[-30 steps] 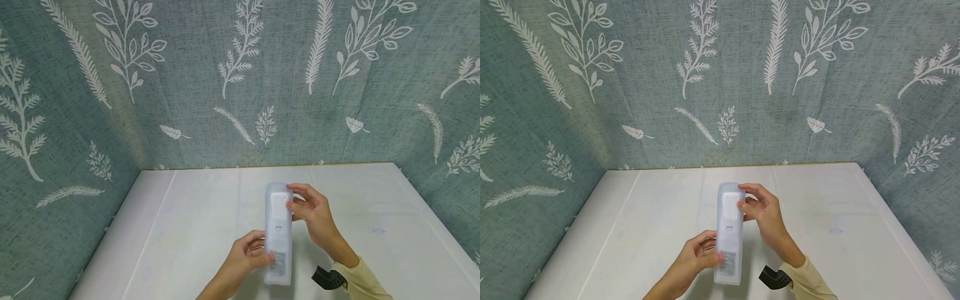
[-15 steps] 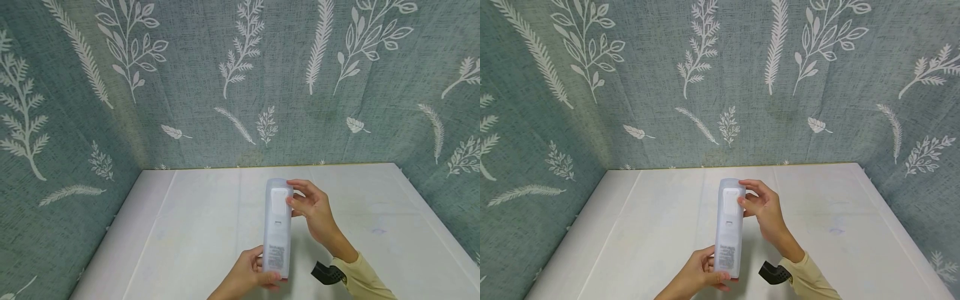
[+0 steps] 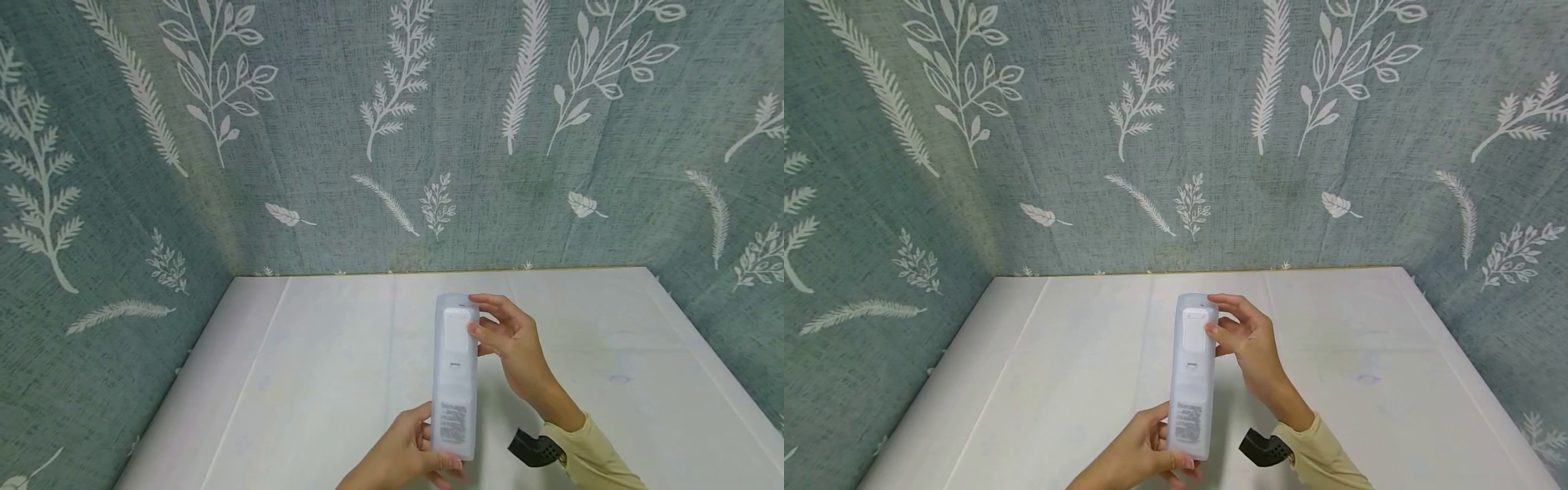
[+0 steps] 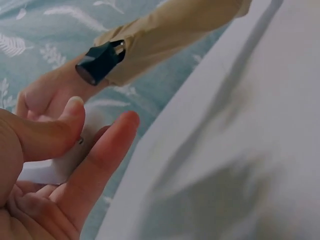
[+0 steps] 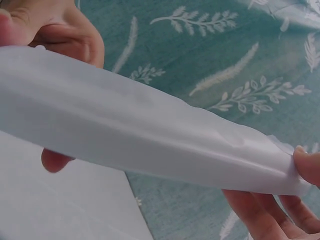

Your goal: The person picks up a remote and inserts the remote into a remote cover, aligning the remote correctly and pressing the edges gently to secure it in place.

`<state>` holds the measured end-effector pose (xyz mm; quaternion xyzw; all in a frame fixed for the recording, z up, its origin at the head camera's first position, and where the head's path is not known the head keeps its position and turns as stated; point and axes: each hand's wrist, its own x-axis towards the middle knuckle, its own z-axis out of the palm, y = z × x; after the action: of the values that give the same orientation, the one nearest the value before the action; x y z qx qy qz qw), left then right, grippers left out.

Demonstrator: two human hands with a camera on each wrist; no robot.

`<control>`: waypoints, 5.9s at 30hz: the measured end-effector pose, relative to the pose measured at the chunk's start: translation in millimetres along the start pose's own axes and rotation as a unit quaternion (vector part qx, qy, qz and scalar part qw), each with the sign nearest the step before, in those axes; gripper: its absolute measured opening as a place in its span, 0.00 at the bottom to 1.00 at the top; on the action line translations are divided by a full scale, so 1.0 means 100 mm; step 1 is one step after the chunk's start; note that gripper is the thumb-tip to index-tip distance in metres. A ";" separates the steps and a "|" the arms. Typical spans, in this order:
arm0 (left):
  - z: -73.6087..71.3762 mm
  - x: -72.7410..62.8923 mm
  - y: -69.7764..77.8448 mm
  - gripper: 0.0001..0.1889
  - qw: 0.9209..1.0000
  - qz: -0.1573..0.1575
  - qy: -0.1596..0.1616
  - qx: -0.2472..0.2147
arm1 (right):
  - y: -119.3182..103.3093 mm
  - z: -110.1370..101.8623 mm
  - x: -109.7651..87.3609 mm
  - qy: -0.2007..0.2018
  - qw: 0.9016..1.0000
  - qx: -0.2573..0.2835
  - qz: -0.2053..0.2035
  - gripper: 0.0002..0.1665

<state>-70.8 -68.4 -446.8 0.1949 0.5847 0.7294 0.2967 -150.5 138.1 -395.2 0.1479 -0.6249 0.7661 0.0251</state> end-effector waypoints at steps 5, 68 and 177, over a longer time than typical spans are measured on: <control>0.02 -0.02 0.03 0.25 1.000 0.000 0.016 -0.004 | -0.01 0.00 0.00 -0.010 1.000 0.006 -0.008 0.25; 0.04 -0.02 -0.05 0.17 0.999 -0.037 0.028 0.017 | 0.02 0.00 -0.02 -0.054 0.998 -0.008 -0.016 0.22; -0.29 0.50 0.24 0.28 0.967 -0.027 0.177 -0.181 | -0.08 0.12 -0.73 -0.171 0.909 -0.150 -0.349 0.28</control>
<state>-131.2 -59.8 -433.7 -0.0101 0.4916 0.8376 0.2378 -76.9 139.3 -404.4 0.4796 -0.6360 0.5685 0.2056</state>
